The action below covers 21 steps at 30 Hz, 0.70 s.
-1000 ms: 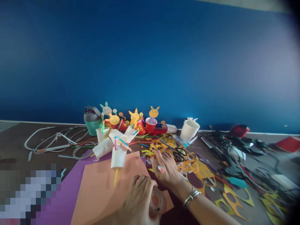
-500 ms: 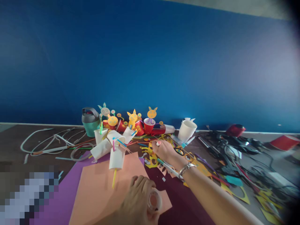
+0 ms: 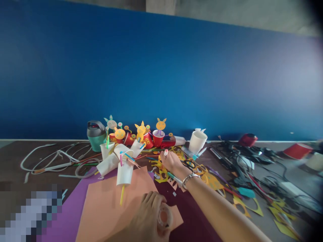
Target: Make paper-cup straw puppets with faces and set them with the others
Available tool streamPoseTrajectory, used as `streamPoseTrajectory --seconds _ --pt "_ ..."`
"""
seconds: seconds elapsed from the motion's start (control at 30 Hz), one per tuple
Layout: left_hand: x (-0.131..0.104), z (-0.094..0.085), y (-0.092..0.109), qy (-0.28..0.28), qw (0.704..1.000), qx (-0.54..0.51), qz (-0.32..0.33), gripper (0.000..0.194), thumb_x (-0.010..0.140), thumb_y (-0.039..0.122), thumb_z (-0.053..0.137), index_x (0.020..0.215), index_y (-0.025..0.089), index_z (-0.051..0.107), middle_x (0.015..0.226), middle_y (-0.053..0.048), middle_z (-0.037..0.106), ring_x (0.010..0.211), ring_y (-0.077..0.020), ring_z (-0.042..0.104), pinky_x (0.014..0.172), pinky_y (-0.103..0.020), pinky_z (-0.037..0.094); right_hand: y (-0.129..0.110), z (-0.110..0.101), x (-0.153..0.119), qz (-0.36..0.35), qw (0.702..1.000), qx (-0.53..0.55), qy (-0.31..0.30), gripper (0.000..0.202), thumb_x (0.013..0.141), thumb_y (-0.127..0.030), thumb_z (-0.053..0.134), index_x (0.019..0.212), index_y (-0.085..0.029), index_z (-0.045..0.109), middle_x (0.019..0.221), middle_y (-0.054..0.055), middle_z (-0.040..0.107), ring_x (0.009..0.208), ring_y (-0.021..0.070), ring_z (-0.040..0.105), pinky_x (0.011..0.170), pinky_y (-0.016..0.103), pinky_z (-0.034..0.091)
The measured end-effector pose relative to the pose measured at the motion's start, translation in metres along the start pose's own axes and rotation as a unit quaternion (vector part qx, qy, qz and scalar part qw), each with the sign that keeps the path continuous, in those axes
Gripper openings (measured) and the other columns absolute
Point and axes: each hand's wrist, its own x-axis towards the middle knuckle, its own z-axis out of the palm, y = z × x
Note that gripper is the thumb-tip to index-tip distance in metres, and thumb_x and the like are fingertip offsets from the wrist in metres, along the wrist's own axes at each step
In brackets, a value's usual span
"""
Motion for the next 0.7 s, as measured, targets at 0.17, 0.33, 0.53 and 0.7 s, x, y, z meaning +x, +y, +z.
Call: streamPoseTrajectory --seconds 0.17,0.33,0.53,0.7 --pt "-0.001 -0.003 -0.002 -0.03 1.0 -0.002 0.0 0.05 0.048 0.009 0.055 0.096 0.021 0.046 0.098 -0.005 0.057 0.087 -0.0232 0.053 0.076 -0.036 0.042 -0.003 -0.011 0.0 -0.028 0.999 0.027 0.006 0.032 0.091 -0.04 0.046 0.074 -0.019 0.063 0.064 0.002 0.064 0.062 0.0152 0.058 0.058 0.023 0.034" --pt "0.013 -0.02 -0.009 -0.085 0.996 0.003 0.005 0.044 0.057 0.015 0.06 0.099 0.021 0.049 0.099 -0.005 0.058 0.088 -0.0217 0.054 0.079 -0.035 0.043 -0.001 -0.007 0.0 -0.082 0.996 0.033 -0.013 0.015 0.079 -0.033 0.065 0.085 -0.019 0.067 0.083 0.002 0.07 0.075 0.015 0.062 0.064 0.02 0.038" --pt "0.029 -0.027 -0.017 -0.082 0.997 0.009 0.004 0.037 0.061 0.016 0.059 0.096 0.021 0.048 0.098 -0.004 0.058 0.09 -0.021 0.054 0.081 -0.034 0.043 -0.001 -0.009 0.007 -0.06 0.998 -0.001 -0.012 0.025 0.085 -0.03 0.057 0.106 -0.019 0.065 0.097 0.005 0.07 0.088 0.0185 0.063 0.073 0.023 0.042" --pt "0.026 -0.023 -0.019 -0.076 0.997 0.006 0.011 0.038 0.061 0.014 0.059 0.097 0.021 0.048 0.099 -0.004 0.057 0.093 -0.0214 0.053 0.083 -0.035 0.043 -0.004 -0.023 -0.022 -0.006 0.997 -0.073 -0.016 0.019 0.085 -0.025 0.052 0.085 -0.016 0.069 0.087 0.011 0.069 0.086 0.0244 0.063 0.072 0.03 0.043"
